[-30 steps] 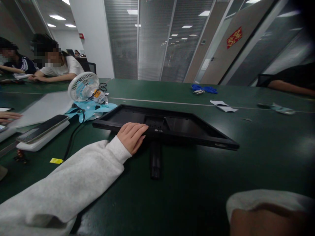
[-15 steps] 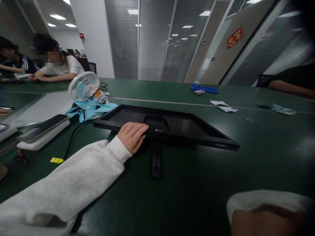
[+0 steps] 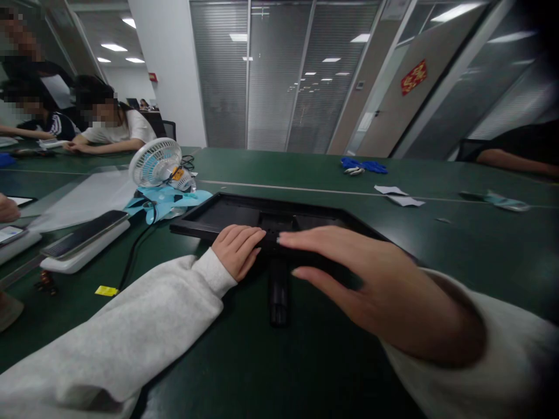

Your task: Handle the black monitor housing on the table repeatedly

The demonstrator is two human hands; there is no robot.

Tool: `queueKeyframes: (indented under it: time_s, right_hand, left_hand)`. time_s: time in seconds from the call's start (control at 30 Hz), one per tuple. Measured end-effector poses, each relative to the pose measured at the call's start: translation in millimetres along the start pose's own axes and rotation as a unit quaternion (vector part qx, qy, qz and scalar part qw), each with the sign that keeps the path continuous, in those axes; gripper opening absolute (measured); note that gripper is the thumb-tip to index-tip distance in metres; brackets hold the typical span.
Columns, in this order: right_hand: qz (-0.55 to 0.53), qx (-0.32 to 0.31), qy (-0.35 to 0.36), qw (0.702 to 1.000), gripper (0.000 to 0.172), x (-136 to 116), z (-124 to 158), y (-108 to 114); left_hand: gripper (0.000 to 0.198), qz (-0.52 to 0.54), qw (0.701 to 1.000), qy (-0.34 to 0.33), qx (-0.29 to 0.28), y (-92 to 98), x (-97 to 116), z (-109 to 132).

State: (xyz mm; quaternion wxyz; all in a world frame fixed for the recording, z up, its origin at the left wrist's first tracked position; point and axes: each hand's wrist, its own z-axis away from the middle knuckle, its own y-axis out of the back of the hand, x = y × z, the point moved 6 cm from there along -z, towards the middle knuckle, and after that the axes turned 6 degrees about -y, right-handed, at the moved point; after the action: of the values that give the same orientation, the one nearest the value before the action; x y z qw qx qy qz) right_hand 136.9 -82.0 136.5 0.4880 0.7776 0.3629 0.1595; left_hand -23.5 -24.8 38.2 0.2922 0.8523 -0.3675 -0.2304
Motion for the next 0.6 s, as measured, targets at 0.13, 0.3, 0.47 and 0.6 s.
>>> queueKeyframes:
  time_s: [0.13,0.3,0.47,0.6]
  right_hand:
    - [0.144,-0.065,-0.058,0.986,0.057,35,-11,-58]
    - [0.186,-0.067,-0.083,0.977,0.047,49,-5,-93]
    - [0.168,-0.063,-0.074,0.981,0.046,45,-6,-86]
    - [0.114,-0.108,-0.070,0.985,0.048,54,-9,-77]
  left_hand:
    - [0.038,0.000,1.000,0.003,-0.011,2.7,0,-3]
    - [0.037,-0.007,1.000,0.000,-0.013,6.6,1,-6]
    - [0.034,-0.033,0.999,-0.017,-0.007,9.7,2,-9]
    - [0.032,-0.051,0.994,-0.032,-0.092,17.9,4,-26]
